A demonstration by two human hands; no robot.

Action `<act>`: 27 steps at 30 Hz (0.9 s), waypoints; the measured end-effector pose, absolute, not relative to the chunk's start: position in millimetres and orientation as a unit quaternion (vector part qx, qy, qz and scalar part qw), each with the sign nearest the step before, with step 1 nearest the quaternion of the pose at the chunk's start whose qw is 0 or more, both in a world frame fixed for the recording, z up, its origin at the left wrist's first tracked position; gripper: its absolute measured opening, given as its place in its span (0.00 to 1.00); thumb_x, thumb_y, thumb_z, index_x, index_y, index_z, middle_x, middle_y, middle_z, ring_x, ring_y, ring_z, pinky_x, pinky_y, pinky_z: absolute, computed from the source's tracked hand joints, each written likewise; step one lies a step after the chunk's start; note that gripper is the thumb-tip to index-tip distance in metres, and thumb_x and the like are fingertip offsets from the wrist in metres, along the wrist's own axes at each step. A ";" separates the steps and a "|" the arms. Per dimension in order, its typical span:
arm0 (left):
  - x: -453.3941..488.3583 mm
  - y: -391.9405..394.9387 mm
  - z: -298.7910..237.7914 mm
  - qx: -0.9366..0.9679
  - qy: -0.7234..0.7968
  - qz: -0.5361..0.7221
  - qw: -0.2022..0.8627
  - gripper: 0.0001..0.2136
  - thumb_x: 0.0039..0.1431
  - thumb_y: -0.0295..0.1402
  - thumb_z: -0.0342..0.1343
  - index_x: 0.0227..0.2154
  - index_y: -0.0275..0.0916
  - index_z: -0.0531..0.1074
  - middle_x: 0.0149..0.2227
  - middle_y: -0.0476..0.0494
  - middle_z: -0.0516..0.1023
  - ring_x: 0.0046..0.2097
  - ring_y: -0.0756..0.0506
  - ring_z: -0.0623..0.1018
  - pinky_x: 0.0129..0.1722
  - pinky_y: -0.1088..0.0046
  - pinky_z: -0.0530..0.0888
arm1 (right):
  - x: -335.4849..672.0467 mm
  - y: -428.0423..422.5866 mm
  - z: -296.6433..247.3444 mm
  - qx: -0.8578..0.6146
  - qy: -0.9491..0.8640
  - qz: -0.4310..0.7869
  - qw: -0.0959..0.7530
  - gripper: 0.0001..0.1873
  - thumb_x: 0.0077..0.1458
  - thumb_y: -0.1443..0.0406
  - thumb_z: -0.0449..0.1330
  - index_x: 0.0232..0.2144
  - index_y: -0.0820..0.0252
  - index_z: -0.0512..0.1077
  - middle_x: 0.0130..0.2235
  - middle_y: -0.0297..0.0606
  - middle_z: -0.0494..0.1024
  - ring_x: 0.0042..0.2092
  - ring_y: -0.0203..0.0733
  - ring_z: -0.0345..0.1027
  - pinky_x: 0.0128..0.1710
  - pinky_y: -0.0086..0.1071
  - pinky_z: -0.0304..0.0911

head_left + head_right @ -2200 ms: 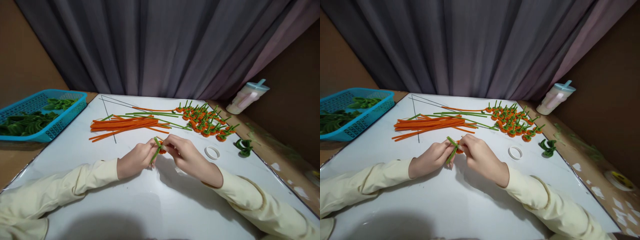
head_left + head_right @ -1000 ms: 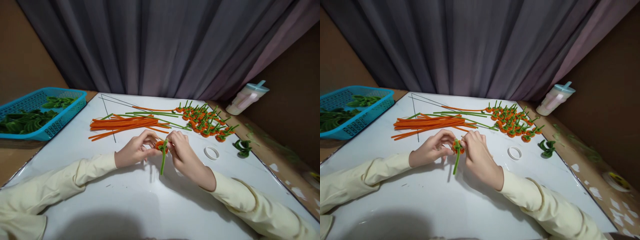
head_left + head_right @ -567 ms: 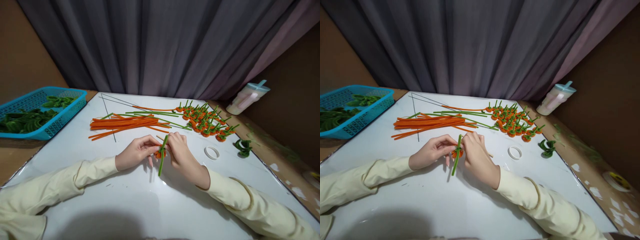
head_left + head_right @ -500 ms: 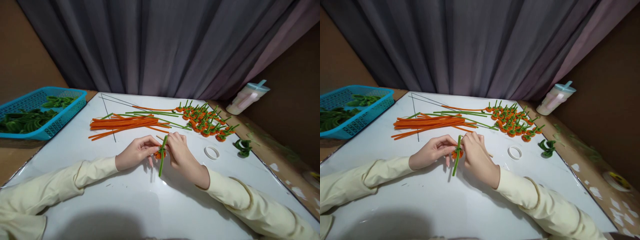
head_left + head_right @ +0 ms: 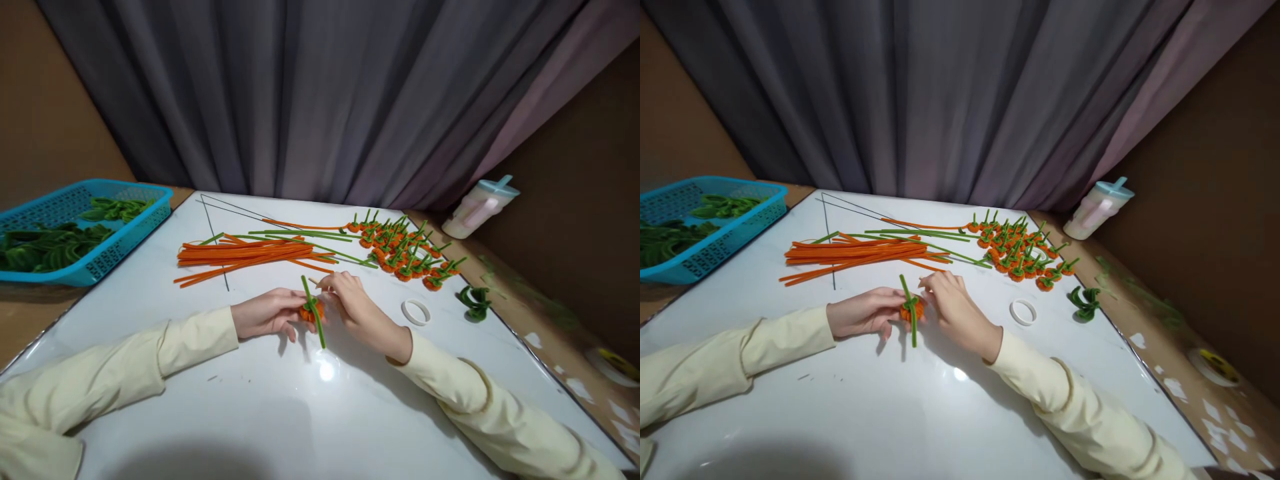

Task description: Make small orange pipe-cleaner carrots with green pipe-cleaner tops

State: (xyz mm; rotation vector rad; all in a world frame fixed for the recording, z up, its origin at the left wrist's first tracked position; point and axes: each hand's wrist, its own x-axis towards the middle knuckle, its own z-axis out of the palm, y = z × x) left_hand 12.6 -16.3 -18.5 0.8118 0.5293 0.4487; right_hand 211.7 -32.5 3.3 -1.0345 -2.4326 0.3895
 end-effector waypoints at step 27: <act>14.6 -21.8 -14.5 0.418 0.292 0.208 0.835 0.12 0.55 0.30 0.56 0.43 0.33 0.71 0.45 0.38 0.76 0.48 0.45 0.74 0.53 0.70 0.68 | 223.6 -42.1 -13.0 -0.280 -0.883 0.155 0.343 0.10 0.60 0.70 0.47 0.42 0.58 0.64 0.38 0.42 0.69 0.41 0.42 0.61 0.40 0.37 0.60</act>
